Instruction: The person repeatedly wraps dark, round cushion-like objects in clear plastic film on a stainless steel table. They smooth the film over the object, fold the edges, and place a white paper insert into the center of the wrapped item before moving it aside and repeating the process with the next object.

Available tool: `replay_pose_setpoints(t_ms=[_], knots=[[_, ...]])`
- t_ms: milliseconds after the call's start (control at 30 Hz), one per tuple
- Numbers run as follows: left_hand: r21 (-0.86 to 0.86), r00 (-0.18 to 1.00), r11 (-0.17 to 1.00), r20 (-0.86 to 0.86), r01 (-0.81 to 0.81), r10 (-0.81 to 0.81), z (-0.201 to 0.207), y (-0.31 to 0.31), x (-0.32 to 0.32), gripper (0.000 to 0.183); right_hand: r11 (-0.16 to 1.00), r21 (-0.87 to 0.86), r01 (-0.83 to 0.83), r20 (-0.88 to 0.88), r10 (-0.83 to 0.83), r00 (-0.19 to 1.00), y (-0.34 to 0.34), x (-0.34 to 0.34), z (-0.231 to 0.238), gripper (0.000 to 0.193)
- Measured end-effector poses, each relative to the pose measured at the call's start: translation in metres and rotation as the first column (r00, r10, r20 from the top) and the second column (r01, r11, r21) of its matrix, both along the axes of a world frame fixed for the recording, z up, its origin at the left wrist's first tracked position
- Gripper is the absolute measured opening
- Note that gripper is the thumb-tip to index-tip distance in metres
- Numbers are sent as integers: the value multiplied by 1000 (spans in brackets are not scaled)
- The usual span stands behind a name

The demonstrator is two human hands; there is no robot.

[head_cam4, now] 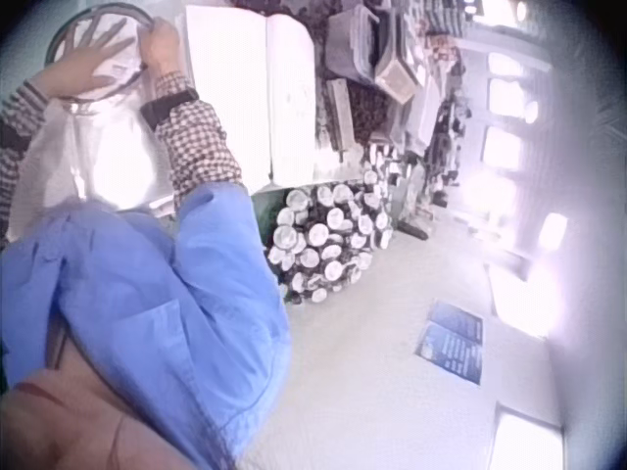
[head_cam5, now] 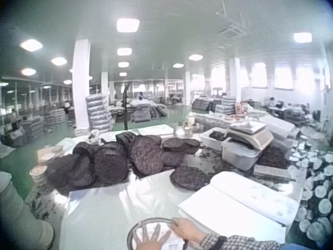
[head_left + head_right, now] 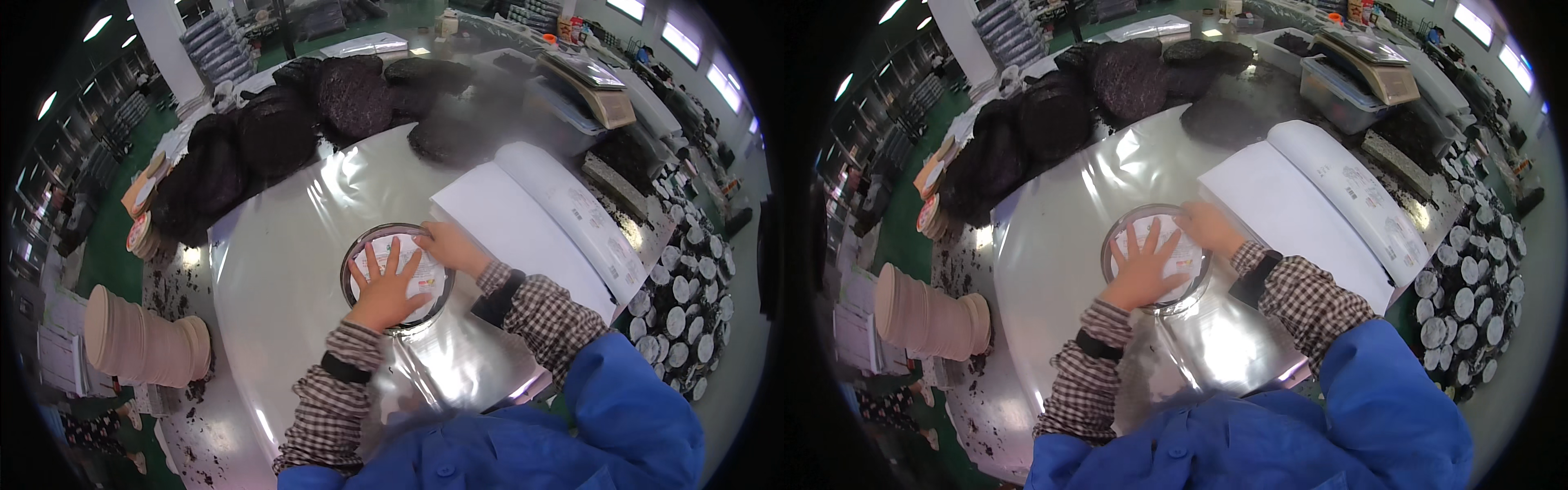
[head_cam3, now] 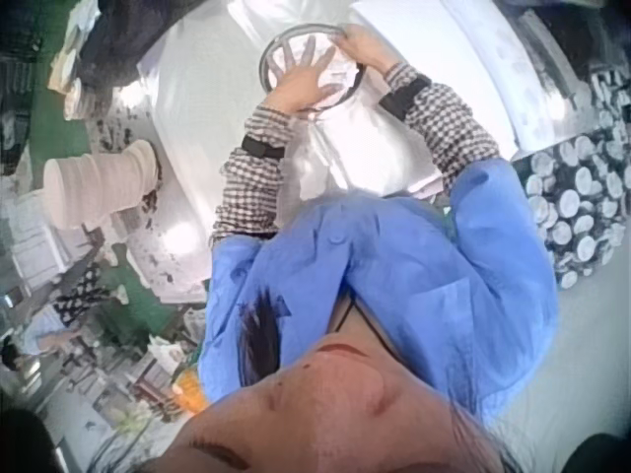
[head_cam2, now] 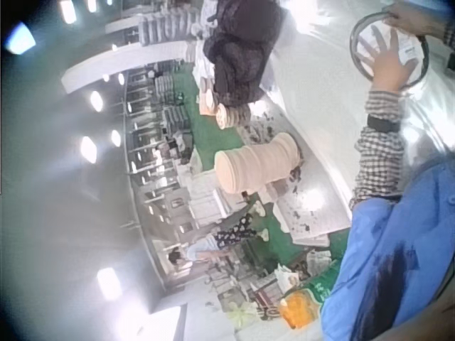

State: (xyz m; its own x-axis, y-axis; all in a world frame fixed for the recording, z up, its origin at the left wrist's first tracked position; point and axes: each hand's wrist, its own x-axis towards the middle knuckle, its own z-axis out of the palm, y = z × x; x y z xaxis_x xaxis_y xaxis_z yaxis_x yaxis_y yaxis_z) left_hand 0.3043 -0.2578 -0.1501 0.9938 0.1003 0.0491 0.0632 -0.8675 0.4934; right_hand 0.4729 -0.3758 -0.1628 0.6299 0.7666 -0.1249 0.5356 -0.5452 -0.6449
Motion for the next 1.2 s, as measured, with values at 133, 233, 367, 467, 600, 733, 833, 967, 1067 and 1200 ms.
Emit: replay_pose_setpoints(t_ms=[133, 233, 367, 467, 600, 733, 833, 967, 1067, 1200], knots=[[-959, 965, 268, -15, -87, 261, 8, 24, -46, 55, 937, 311, 156, -238, -82, 968, -31, -6, -8, 53], [-842, 959, -538, -182, -37, 219, -38, 1, -65, 39, 889, 429, 158, -424, 44, 905, -50, 0, -30, 56], [-837, 925, -540, -136, 85, 356, -51, -4, -66, 39, 826, 478, -298, -16, 347, 938, -79, -42, 87, 62], [-940, 855, -337, -215, -51, 471, -54, 6, -25, 32, 934, 351, -59, 1, 63, 998, -150, -38, 138, 71], [-929, 908, 367, 193, 48, 371, -27, -53, -36, 27, 105, 755, 648, -546, -447, 709, -307, 76, 143, 52], [-209, 885, 876, 277, 435, -373, -47, -175, -50, 30, 262, 822, 506, -270, -602, 752, -247, 61, 129, 57], [63, 901, 905, 92, 421, -425, -83, -177, -49, 27, 891, 230, -392, 546, 215, 810, -129, -31, 63, 66], [-752, 997, 654, 52, 79, -60, -84, -134, -43, 27, 793, 22, -609, 646, 454, 614, -115, -33, 28, 66], [-615, 980, 770, -26, -170, 196, -73, -143, -61, 23, 888, 205, -412, 458, 285, 842, -94, -21, 49, 39], [47, 961, 962, 56, 268, -271, -54, -197, -72, 29, 911, 351, -215, 276, 119, 954, -101, -32, 72, 36]])
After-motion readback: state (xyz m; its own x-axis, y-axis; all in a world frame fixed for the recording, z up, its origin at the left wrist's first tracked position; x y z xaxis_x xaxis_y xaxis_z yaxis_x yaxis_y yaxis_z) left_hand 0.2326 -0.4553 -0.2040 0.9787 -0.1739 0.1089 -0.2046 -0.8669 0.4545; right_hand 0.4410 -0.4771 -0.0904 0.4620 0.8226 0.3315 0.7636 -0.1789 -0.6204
